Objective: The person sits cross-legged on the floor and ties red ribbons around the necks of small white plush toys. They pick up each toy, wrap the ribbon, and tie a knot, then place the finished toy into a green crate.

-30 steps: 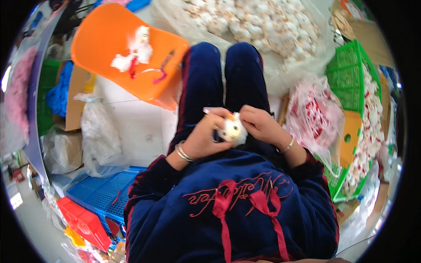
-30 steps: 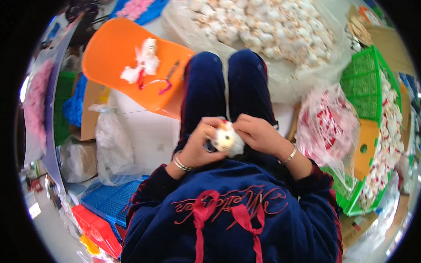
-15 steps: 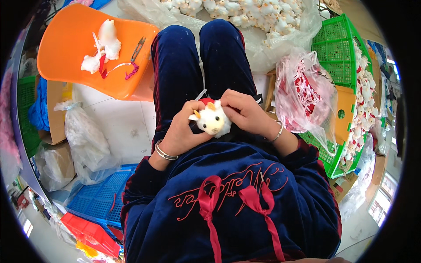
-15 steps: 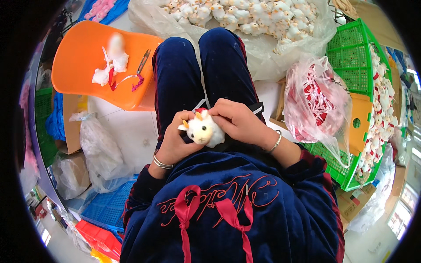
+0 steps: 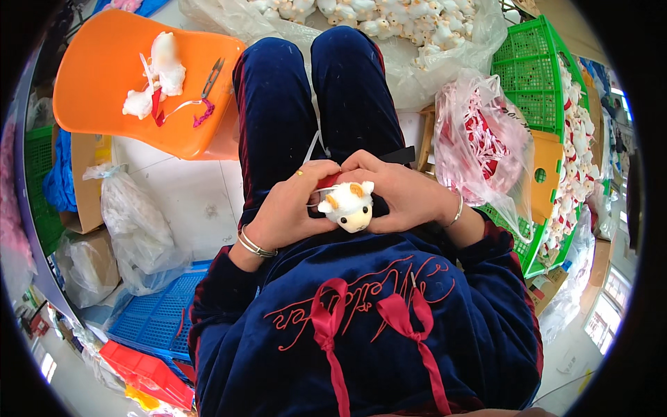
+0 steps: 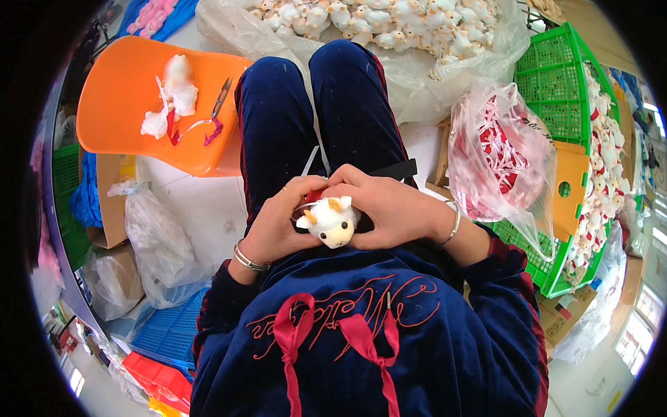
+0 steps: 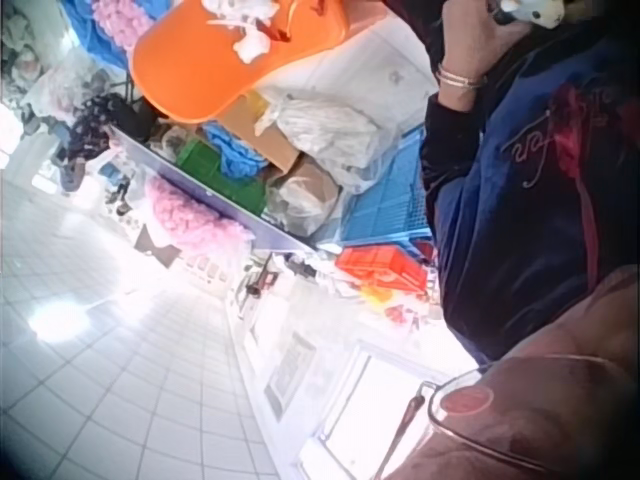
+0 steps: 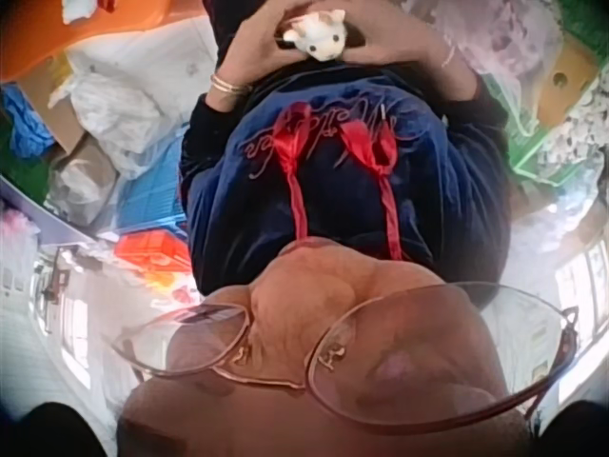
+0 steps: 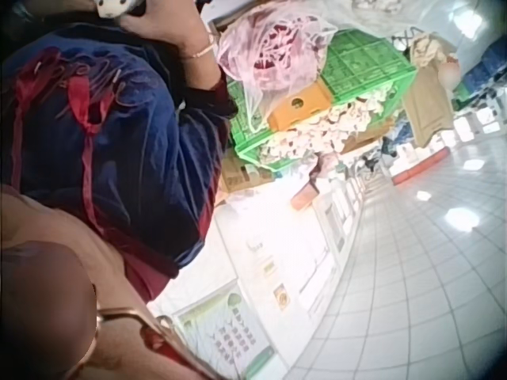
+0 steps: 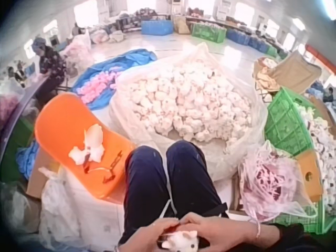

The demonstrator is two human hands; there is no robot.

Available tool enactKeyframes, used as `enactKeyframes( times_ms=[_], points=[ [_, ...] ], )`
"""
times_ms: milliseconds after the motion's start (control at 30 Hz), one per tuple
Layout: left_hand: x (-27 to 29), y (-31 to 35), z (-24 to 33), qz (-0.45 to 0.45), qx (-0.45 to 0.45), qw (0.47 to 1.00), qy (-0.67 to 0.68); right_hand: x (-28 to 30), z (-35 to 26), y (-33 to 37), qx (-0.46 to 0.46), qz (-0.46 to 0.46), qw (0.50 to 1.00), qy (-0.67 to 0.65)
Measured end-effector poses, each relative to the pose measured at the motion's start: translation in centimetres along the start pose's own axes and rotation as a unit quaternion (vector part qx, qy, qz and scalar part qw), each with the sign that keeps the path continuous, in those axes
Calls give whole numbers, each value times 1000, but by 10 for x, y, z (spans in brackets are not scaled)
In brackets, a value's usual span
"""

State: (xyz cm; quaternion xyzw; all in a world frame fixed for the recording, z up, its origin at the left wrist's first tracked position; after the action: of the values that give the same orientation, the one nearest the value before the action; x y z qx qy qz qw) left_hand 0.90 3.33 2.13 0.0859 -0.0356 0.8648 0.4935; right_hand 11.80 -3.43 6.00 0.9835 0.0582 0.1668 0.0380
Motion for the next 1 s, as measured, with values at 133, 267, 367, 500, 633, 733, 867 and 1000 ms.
enactKeyframes(
  times_ms=[133,267,367,500,633,733,867,1000],
  points=[
    [-1,-9,6,-93,56,991,-83,-5,22,7,7,86,996,-15],
    [1,-13,10,-80,-68,994,-33,-1,44,19,-16,130,985,-111],
    [4,-17,-8,-40,-3,998,-41,0,47,20,-21,132,984,-120],
    [5,-20,-11,35,-59,993,-91,0,49,18,-46,126,982,-135],
    [16,-18,-1,105,-90,977,-161,5,51,16,-80,151,971,-165],
    [20,-24,17,124,-116,959,-226,6,53,16,-113,152,964,-186],
    [12,-24,-8,34,-52,984,-165,6,56,15,-98,148,967,-182],
    [20,-43,-57,13,230,970,83,4,55,9,-110,117,965,-207]
  ],
)
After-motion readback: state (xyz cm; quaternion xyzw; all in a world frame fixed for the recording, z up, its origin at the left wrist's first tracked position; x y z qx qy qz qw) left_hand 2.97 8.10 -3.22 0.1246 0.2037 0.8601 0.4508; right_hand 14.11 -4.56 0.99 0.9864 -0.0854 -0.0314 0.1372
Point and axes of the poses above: each hand's wrist, its own y-axis away from the middle knuckle, its own x-axis out of the back of the hand, z = x × y, the point moved 9 cm from there along -y, towards the middle knuckle, and after that the axes turned 9 degrees about z, right-handed, at the moved point
